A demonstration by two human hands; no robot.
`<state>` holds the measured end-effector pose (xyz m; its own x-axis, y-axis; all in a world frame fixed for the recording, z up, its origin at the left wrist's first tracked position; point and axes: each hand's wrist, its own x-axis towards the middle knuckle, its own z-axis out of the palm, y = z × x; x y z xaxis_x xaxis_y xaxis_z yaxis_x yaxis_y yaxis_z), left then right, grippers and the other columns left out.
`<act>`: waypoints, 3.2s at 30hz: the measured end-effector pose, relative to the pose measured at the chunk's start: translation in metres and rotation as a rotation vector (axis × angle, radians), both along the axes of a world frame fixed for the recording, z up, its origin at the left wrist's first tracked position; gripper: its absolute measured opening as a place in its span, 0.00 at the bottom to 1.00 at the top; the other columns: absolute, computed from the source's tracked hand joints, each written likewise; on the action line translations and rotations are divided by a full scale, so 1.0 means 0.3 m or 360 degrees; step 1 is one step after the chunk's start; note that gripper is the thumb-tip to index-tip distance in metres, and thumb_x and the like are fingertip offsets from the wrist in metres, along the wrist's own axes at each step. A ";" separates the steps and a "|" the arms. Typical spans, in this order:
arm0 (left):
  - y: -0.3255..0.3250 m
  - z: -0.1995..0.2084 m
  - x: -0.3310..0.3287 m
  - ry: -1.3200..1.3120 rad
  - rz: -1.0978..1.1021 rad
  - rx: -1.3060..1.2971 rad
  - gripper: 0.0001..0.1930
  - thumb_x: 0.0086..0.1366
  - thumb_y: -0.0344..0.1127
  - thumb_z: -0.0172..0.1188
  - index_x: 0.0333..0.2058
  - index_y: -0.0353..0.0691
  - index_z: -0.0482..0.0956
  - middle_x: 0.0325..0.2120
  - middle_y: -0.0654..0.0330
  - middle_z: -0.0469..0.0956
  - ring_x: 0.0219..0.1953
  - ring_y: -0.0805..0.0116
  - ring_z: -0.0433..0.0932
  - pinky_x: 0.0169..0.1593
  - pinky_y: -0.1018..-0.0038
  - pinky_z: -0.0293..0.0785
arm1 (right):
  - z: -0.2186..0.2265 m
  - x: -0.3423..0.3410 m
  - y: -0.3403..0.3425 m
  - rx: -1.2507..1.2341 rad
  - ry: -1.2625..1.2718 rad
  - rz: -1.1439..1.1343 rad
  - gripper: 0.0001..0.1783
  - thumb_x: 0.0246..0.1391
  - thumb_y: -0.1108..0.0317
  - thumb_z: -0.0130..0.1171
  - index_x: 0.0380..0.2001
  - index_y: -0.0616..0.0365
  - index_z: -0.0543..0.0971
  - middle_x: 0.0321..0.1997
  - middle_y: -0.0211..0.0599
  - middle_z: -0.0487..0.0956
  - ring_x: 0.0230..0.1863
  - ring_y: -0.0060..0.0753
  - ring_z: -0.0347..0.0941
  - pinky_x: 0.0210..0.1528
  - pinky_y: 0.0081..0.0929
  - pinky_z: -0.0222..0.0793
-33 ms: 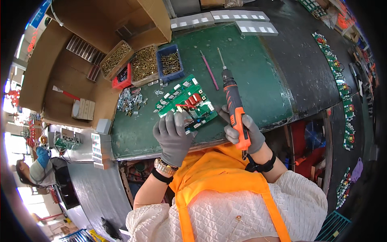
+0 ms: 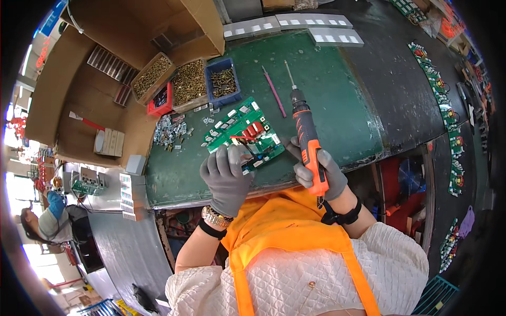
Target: The worker is assembling and securing components onto printed circuit boards using a power screwdriver and marking tools.
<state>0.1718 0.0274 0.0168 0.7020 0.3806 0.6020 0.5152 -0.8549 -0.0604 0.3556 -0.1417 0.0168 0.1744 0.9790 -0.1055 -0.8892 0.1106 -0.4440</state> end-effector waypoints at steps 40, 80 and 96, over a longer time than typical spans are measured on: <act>0.688 0.364 0.187 0.1000 -0.0837 -0.1930 0.34 0.49 0.51 0.69 0.50 0.38 0.67 0.35 0.60 0.72 0.37 0.72 0.73 0.37 0.74 0.72 | 0.101 -0.148 -0.040 -0.0939 -0.1494 0.0451 0.47 0.38 0.60 0.74 0.60 0.66 0.63 0.38 0.32 0.73 0.37 0.21 0.69 0.39 0.22 0.70; 0.465 0.422 0.181 0.1138 -0.0601 -0.1929 0.41 0.45 0.48 0.72 0.52 0.31 0.62 0.36 0.52 0.77 0.37 0.59 0.80 0.41 0.67 0.78 | 0.219 -0.095 0.095 -0.0761 -0.1259 -0.0043 0.45 0.36 0.80 0.66 0.61 0.59 0.59 0.34 0.32 0.75 0.32 0.23 0.74 0.32 0.23 0.73; 0.958 -0.013 0.251 0.0470 -0.0300 -0.0888 0.12 0.59 0.40 0.64 0.41 0.46 0.83 0.37 0.52 0.82 0.40 0.52 0.80 0.48 0.65 0.75 | 0.217 -0.067 0.158 -0.0663 -0.1194 -0.0234 0.37 0.37 0.78 0.63 0.54 0.56 0.63 0.35 0.32 0.76 0.33 0.22 0.73 0.35 0.24 0.74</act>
<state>0.2471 0.3147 0.0130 0.8925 0.4343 0.1216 0.3834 -0.8727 0.3023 0.3356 -0.0942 0.0820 0.4632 0.8483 -0.2567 -0.3350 -0.1006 -0.9368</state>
